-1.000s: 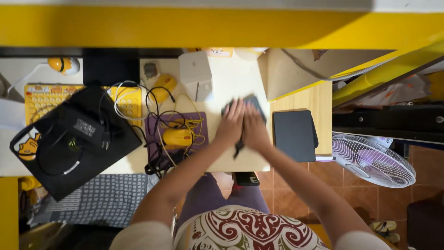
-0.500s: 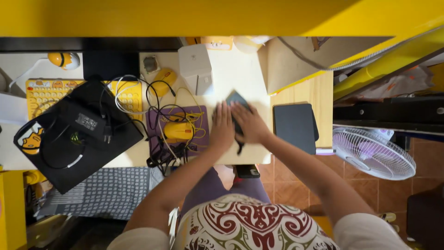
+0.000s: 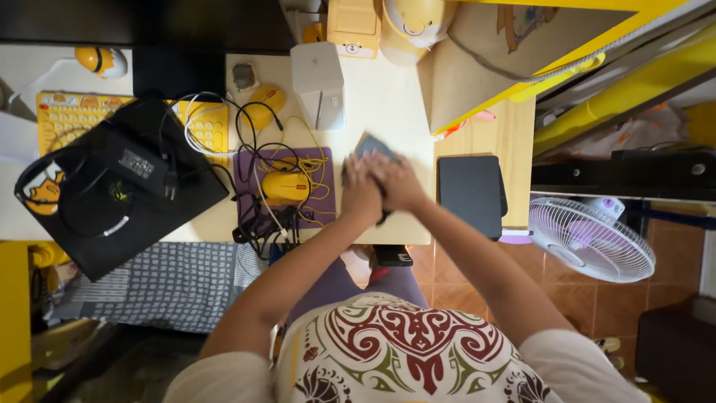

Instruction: The person cleans a tablet and its case using a cloth. They wipe the tablet screen and the exterior of the case, then open the case to clean the interior. The person also wipes the desk surface and moves a yellow power bank aside.

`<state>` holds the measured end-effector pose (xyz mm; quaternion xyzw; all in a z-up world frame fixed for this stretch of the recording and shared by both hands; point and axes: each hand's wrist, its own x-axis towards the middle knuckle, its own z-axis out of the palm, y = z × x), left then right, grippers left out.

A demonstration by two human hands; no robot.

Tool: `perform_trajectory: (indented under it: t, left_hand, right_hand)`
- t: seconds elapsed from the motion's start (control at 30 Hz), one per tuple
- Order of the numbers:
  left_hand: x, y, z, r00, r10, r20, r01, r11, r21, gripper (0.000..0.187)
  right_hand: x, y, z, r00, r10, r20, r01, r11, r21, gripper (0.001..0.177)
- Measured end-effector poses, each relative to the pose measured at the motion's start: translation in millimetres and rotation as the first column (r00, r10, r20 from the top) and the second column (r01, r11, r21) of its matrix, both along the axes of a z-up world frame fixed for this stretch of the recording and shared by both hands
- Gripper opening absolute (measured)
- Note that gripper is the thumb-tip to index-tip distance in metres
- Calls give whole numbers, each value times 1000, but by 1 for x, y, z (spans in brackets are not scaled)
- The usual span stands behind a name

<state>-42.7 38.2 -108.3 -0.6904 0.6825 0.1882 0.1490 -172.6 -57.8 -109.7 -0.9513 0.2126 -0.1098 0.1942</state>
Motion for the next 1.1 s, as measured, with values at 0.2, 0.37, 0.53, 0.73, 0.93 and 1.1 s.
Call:
perform_trajectory:
  t: [0.2, 0.37, 0.53, 0.73, 0.93, 1.1]
  left_hand:
    - [60, 52, 54, 803, 249, -542, -403, 896, -185, 64]
    - [138, 0, 120, 870, 245, -427, -491, 503, -712, 69]
    - [135, -96, 122, 677, 271, -684, -731, 141, -668, 130]
    - [111, -118, 117, 463, 312, -830, -883, 84, -461, 125]
    - [93, -99, 114, 503, 174, -846, -852, -61, -520, 105]
    - [83, -94, 116, 408, 258, -876, -892, -93, -443, 104]
  right_hand:
    - [-54, 38, -9, 934, 334, -130, -340, 940, -26, 84]
    - [-29, -30, -12, 990, -143, -7, 143, 990, -7, 80]
    - [-8, -22, 1, 951, -206, 231, 172, 972, 159, 72]
    - [50, -56, 123, 705, -273, 655, 248, 960, 133, 62]
    - [140, -119, 197, 941, 249, 229, -211, 961, -180, 63]
    - [157, -128, 193, 916, 325, 234, -272, 934, -232, 68]
